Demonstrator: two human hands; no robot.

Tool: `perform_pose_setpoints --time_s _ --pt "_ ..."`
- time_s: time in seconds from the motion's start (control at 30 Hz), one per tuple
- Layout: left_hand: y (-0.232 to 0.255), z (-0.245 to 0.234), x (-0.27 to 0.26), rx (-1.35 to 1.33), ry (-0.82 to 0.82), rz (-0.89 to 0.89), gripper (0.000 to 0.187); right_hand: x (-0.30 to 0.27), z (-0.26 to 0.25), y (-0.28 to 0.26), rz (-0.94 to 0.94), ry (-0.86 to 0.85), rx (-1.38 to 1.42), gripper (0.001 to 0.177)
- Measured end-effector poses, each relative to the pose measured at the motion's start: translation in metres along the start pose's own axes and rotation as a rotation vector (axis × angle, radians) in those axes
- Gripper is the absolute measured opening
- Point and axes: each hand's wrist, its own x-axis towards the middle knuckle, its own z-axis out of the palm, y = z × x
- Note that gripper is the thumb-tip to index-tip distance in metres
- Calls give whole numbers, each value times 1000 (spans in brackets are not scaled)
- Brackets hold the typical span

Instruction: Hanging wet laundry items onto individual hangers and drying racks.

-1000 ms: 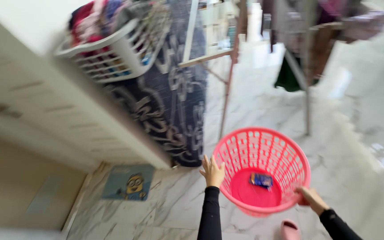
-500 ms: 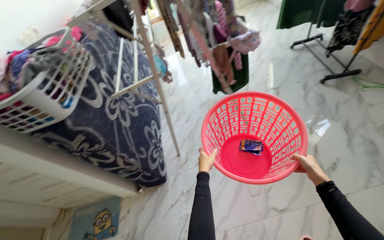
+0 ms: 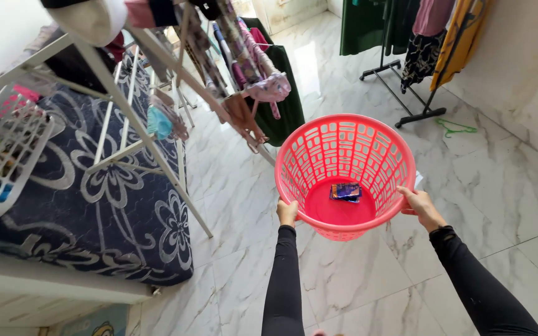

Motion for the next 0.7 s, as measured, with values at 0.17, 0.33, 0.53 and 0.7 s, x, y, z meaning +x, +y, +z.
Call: perform_pose_setpoints --time_s 0.17,0.33,0.53,0.7 --pt "-6 75 11 -4 87 -93 47 35 -8 -6 -92 19 34 41" --pt "24 106 7 -63 88 -153 49 99 -20 -27 -66 74 -3 48" --pt "57 211 65 -10 55 -164 41 201 -49 -60 -294 -3 93 74" --pt "75 305 88 1 72 -209 41 237 -62 -103 0 127 108 81"
